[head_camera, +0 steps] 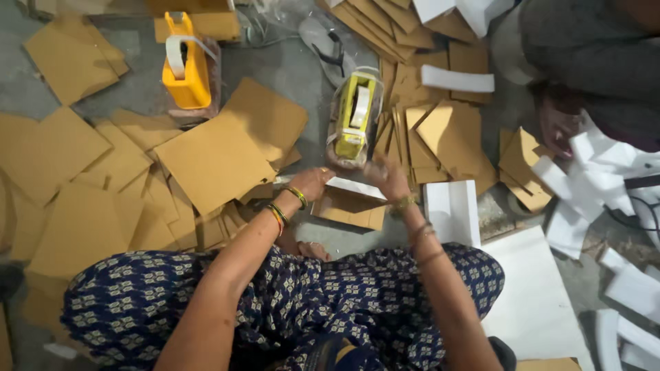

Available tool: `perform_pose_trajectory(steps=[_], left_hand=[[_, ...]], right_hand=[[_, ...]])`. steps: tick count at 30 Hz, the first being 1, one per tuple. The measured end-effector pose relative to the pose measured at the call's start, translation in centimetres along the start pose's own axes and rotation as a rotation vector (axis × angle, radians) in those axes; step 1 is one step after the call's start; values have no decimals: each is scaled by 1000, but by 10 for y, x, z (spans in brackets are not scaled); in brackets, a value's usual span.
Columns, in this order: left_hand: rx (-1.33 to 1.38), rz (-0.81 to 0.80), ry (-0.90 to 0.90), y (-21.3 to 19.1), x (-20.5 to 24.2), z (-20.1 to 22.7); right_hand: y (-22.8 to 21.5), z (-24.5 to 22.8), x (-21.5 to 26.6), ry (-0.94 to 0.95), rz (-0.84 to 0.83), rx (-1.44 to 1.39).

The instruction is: The person sits on the floor and assembles small cardboard boxes by folding the flaps and securing them with adhesive tape. They repeatedly pick up flat cardboard pieces, fold them into box shapes, and use a tape dispenser to seal the edges.

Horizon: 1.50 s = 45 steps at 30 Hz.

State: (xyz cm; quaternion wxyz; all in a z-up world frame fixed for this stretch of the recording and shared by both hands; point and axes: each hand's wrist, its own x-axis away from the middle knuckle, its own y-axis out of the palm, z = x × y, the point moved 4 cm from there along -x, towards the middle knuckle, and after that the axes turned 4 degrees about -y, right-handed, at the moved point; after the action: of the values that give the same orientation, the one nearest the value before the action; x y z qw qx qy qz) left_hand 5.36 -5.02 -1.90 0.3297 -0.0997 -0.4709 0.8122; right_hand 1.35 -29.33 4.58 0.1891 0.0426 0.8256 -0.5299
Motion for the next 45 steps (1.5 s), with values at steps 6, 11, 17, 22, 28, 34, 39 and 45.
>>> perform_pose_trajectory(steps=[6, 11, 17, 22, 28, 34, 39, 45], left_hand=[[-78, -135, -104, 14, -7, -9], [110, 118, 120, 12, -3, -8], [101, -124, 92, 5, -15, -6], [206, -231, 90, 14, -28, -17], [53, -21, -3, -8, -7, 14], [-177, -22, 133, -5, -22, 5], [-329, -18, 76, 31, -40, -23], [-301, -76, 73, 30, -34, -11]], right_hand=[[-2, -32, -97, 691, -300, -520], [-8, -49, -62, 525, -187, -684], [48, -90, 77, 263, -268, -376], [119, -56, 92, 1013, -67, -805], [143, -57, 94, 861, 146, -738], [55, -72, 55, 580, 145, -266], [29, -48, -8, 710, 114, -521], [79, -30, -33, 895, -1, -1186]])
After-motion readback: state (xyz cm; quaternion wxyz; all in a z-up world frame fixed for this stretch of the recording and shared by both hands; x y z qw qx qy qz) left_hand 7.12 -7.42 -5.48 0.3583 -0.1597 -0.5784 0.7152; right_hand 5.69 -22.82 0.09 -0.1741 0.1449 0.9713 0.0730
